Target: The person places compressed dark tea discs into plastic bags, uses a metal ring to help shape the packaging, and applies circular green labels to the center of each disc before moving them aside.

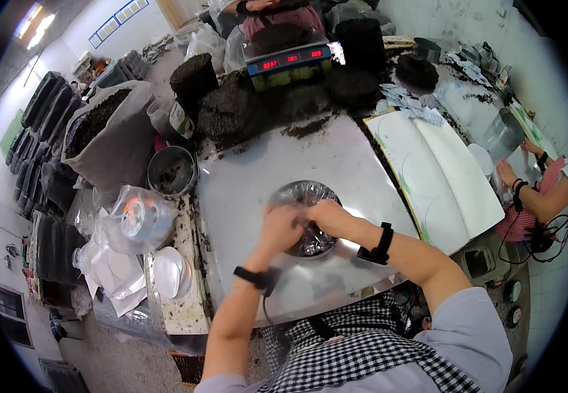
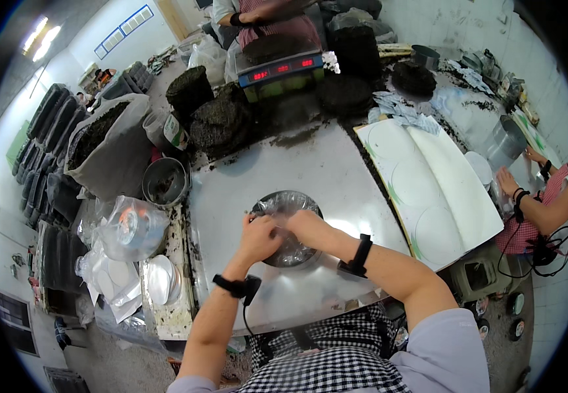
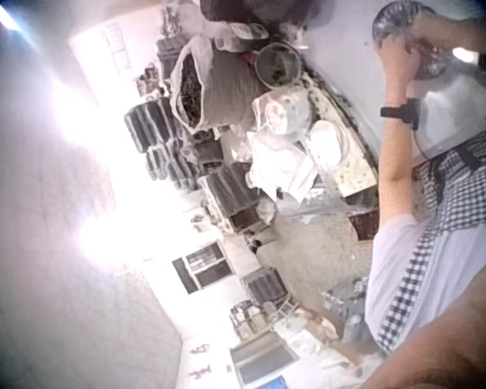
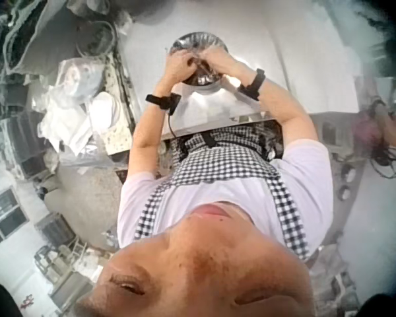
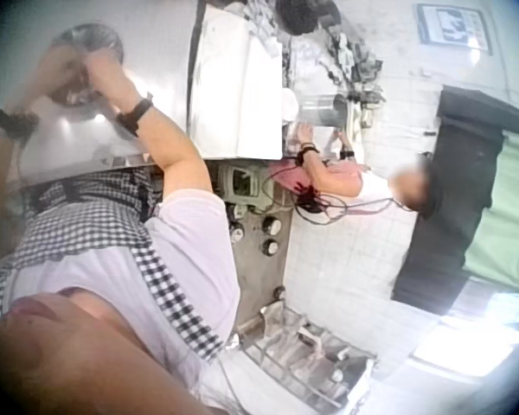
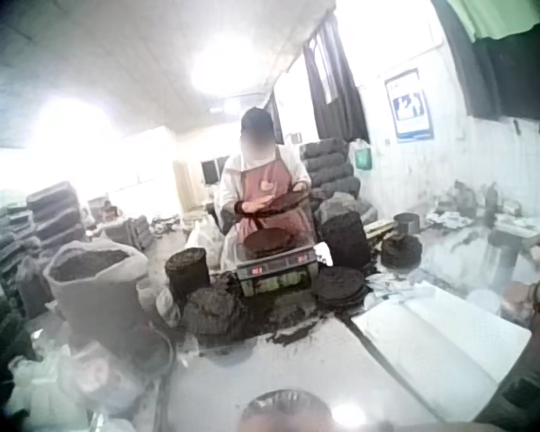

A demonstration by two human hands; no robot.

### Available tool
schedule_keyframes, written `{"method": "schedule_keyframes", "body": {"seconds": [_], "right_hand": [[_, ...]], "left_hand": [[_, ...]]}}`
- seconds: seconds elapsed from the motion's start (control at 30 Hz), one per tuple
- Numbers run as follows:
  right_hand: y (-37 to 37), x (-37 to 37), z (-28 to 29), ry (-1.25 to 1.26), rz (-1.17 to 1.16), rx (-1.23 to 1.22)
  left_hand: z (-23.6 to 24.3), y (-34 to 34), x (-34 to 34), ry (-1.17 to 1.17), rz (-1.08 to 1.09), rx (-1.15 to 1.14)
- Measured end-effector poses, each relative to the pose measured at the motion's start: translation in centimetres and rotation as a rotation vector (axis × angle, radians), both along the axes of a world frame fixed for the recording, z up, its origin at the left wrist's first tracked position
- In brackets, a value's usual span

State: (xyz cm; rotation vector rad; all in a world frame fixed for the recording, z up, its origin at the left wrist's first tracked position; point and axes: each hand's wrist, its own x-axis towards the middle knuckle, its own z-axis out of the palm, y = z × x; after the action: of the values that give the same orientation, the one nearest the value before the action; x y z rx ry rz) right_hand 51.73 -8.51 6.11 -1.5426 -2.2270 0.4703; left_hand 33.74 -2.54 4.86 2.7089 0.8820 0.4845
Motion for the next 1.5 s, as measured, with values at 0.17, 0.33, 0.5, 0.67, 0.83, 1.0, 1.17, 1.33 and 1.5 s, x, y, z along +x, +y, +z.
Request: {"method": "schedule_keyframes", "body": {"seconds": [0.17,0.33,0.5,0.67,0.83,1.0,1.17,1.33,1.5], "right_hand": [[0.4,0.5,-0.8,-0.091,0.027,0.111],[1.3,1.5,-5.1,0.053,0.172,0.027],[1.2,5.5,1.9,0.421,0.416,-0.215],[7.7,24.8,1.2,0.299,-0.388,0.190],[9.0,43.6,-7.6,-0.385,-0.950,0.118],[11.9,45.8,-9.0,-0.403,-0.862,0.228],[14.1,33.5,-0.7,0.922,-0.597,0.210],[1.2,10.8,5.3,0.093,0.039,0.784],[-1.3,2.9,-1.1,0.006,0.216,0.493]], "left_hand": [[2.4,-2.9,-0.5,-0.399,0.190,-0.013],[0.6,-2.7,1.7,-0.161,0.057,0.078],[0.9,-2.8,1.4,-0.084,0.128,0.076],[1.1,-3.4,1.4,-0.031,0.224,0.047],[1.2,-2.6,2.3,-0.018,0.213,0.018],[1.1,-2.8,1.8,-0.025,0.257,-0.045],[0.6,-2.5,1.3,-0.030,0.272,-0.027],[0.8,-2.8,1.7,-0.108,0.263,-0.027],[1.5,-3.0,0.7,-0.170,0.195,-0.026]]}}
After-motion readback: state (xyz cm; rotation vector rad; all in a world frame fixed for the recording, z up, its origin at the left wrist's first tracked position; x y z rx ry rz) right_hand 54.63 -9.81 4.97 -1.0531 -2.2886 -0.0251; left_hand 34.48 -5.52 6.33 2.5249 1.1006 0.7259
